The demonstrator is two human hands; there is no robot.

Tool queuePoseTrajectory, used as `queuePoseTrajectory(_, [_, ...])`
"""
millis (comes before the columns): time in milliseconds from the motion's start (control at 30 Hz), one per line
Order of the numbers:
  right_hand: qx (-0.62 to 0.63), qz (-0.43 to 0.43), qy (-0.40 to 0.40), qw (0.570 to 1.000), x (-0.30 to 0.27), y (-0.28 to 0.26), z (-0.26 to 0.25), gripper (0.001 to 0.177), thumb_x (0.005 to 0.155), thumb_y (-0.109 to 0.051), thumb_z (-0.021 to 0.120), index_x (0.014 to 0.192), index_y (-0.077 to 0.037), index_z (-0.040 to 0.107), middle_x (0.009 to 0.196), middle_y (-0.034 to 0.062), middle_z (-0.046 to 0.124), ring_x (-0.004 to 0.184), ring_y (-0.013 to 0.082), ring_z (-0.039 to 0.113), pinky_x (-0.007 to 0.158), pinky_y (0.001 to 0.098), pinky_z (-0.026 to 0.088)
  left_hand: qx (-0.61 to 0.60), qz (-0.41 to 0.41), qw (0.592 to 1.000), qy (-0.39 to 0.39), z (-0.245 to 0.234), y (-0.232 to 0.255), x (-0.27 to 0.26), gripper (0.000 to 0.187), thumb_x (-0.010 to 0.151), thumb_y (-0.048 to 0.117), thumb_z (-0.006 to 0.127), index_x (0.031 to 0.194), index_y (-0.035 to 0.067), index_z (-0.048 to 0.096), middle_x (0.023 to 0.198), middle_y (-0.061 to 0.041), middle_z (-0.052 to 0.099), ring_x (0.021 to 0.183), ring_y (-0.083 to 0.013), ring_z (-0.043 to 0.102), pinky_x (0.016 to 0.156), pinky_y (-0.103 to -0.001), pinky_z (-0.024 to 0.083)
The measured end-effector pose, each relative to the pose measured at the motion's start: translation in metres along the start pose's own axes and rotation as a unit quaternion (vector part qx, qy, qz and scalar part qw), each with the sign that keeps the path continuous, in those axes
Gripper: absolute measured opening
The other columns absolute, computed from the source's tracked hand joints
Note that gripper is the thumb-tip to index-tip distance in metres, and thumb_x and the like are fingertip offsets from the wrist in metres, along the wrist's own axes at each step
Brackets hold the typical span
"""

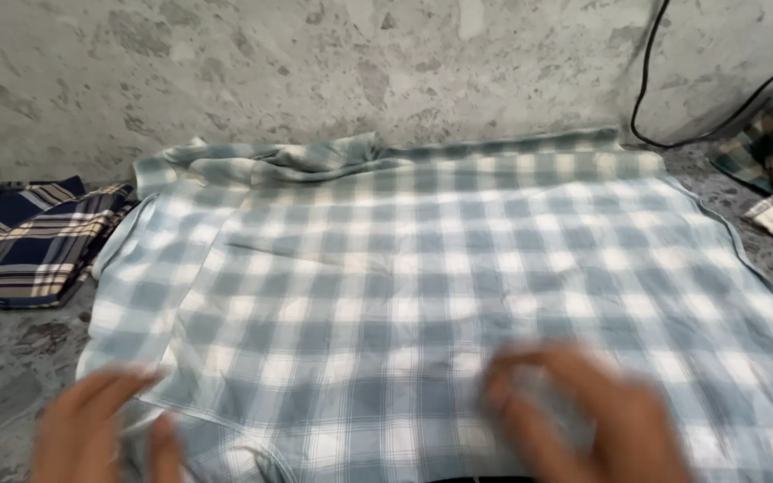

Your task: Folding a light blue and white checkered shirt on a laundry counter.

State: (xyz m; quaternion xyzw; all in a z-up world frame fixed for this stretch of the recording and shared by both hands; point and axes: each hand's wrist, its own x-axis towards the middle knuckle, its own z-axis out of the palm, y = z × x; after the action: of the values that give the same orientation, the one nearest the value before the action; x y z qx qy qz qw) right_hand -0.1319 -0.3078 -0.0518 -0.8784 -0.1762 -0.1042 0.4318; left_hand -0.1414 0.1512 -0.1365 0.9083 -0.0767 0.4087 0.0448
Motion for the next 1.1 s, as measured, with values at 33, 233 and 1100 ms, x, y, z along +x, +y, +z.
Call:
queuePoseTrajectory(33, [-0.001,-0.001,0.004,1.000,0.012,0.027,-0.005,0.032,0.101,-0.045,0.058,0.107,-0.017,0.073,0.104,0.0008,0.080,0.098,0.0168,0.079,0.085,0.0351,0.064,-0.001,0.003,1.000,0.003,-0.001,0.016,0.037,0.034,0.101,0.038,0.054,0.128,0.017,0.058,0.130,-0.006,0.058,0.133,-0.0293,0.052,0.125,-0.046,0.039])
queuePoseTrajectory(233, [-0.415,0.166,-0.078,0.891,0.097,0.109,-0.070,0.098,0.087,-0.077,0.043,0.158,-0.011,0.032,0.169,0.0155,0.016,0.156,0.0370,0.011,0.118,0.0618,0.019,-0.056,-0.162,0.885,-0.432,0.010,0.123,0.171,0.083,0.093,0.067,0.043,0.159,0.020,0.026,0.168,-0.007,0.009,0.155,-0.0342,0.006,0.122,-0.059,0.021])
queuePoseTrajectory(1100, [-0.298,-0.007,-0.017,0.954,0.204,0.197,-0.092,0.071,0.105,-0.058,0.029,0.153,-0.008,0.041,0.170,0.0135,0.025,0.156,0.0321,0.024,0.124,0.0533,0.017,-0.079,-0.151,0.942,-0.290,0.122,0.054,0.212,0.083,0.093,0.069,0.038,0.156,0.014,0.035,0.168,-0.008,0.022,0.156,-0.0311,0.015,0.113,-0.078,0.004])
